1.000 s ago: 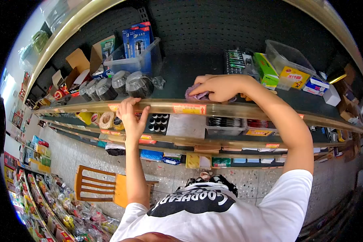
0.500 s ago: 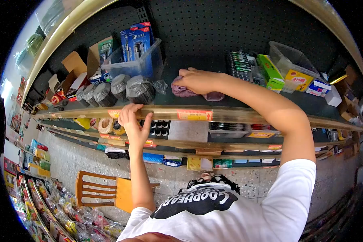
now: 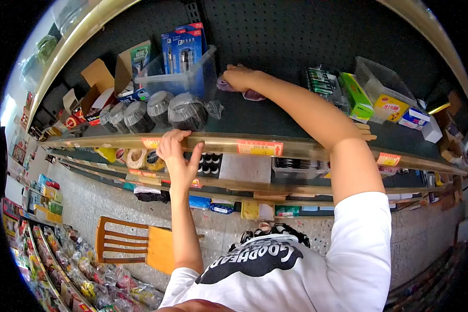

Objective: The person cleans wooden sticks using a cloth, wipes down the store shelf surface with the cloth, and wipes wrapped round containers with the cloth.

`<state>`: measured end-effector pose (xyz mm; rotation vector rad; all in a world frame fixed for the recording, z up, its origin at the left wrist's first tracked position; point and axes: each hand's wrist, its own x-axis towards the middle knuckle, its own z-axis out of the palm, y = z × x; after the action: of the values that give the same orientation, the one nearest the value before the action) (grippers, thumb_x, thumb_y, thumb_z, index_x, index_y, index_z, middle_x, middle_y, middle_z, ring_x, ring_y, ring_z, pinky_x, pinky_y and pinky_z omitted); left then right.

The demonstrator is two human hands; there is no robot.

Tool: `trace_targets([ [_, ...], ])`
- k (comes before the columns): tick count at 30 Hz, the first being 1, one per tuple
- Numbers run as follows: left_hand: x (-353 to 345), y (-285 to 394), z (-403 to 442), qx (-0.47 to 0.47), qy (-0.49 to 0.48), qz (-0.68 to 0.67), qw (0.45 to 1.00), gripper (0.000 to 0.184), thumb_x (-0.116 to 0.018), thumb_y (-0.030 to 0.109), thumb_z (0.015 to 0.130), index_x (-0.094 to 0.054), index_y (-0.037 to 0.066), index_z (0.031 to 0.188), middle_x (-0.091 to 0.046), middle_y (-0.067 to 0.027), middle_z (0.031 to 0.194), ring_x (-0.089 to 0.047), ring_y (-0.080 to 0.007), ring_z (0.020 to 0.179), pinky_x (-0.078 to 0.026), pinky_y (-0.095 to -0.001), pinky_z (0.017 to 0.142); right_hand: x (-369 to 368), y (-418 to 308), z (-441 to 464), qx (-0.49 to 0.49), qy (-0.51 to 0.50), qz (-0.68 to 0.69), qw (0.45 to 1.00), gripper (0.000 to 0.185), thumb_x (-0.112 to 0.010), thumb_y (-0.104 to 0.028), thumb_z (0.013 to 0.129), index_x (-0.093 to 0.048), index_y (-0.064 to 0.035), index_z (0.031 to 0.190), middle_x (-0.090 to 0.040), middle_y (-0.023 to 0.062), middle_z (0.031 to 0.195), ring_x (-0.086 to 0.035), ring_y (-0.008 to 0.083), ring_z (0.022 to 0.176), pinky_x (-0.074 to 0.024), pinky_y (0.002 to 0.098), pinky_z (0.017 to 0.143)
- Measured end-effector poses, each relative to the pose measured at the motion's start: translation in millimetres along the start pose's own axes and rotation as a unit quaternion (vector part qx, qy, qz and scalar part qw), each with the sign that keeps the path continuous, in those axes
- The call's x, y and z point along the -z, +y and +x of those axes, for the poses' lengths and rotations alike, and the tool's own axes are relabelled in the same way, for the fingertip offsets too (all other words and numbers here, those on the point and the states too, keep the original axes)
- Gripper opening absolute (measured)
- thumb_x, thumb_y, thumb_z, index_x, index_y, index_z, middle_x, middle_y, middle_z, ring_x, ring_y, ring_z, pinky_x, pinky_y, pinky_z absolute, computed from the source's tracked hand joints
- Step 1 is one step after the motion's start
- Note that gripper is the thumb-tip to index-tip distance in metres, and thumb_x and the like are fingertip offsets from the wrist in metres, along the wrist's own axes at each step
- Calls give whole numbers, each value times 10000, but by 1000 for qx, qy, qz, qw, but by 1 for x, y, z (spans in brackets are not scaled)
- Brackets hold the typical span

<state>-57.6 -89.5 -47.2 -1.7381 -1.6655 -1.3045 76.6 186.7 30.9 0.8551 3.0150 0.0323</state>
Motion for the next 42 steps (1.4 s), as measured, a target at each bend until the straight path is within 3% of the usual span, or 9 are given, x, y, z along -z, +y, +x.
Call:
trace_targets([
  [2,-1,0,0,-1,1,-1,1000,403,-797,219,798,-619,94,1137,-595,-110,1184,-509,-315,1188,-290,-443,1030,-9,10,2,30,36,-5,999,537,-564,-3,867,-594,-158,1379,-563,197,1218,-587,387,1112,-479,437,966],
  [18,-1,0,1,-3,4,8,1000,405,-804,185,782,-625,91,1133,-600,-117,1192,-518,-319,1188,-301,-440,1027,26,-12,-89,150,-31,125,980,562,-530,-17,882,-565,-163,1424,-602,159,1247,-596,293,1143,-476,374,1001],
  [22,0,2,1,-5,7,1,1000,395,-799,186,792,-624,89,1133,-602,-115,1186,-517,-320,1186,-301,-440,1031,44,-1,-111,56,-84,443,891,557,-559,-17,882,-543,-111,1430,-522,116,1464,-521,194,1285,-403,289,1108],
  [25,-1,1,0,-1,4,-5,1000,396,-798,193,797,-623,92,1138,-597,-110,1193,-512,-315,1199,-290,-444,1035,45,21,-116,-68,-84,561,821,498,-586,-45,896,-546,-57,1393,-565,114,1394,-544,208,1250,-427,303,1079],
  [28,-2,2,0,-3,7,1,1000,378,-788,181,809,-618,79,1131,-602,-117,1180,-514,-324,1189,-299,-443,1037,39,41,-111,-131,12,317,939,414,-610,-81,901,-583,-32,1312,-598,144,1322,-570,256,1212,-456,338,1036],
  [31,-2,1,0,-3,7,5,1000,378,-786,180,811,-617,78,1132,-601,-120,1179,-512,-327,1190,-299,-445,1038,35,36,-115,-137,162,74,974,367,-641,-158,903,-600,-20,1240,-611,192,1254,-578,324,1181,-472,386,997],
  [33,-2,2,1,-4,8,4,1000,378,-785,179,811,-617,77,1133,-601,-122,1178,-512,-329,1192,-298,-446,1040,34,23,-125,-47,86,128,987,559,-682,-397,895,-576,-30,1303,-586,253,1294,-517,387,1279,-436,432,1057],
  [37,-1,3,0,2,3,1,1000,383,-787,176,808,-618,78,1137,-601,-123,1181,-509,-330,1201,-295,-447,1045,16,-13,-136,-55,23,68,996,928,-616,-693,838,-410,-85,1509,-397,330,1498,-291,499,1442,-318,453,1173],
  [42,-2,3,-1,3,7,7,1000,388,-790,173,802,-616,79,1136,-601,-123,1190,-507,-330,1212,-295,-450,1047,7,-5,-120,-70,18,53,996,670,-654,-307,799,-535,-96,1423,-510,226,1368,-508,439,1213,-444,454,1023],
])
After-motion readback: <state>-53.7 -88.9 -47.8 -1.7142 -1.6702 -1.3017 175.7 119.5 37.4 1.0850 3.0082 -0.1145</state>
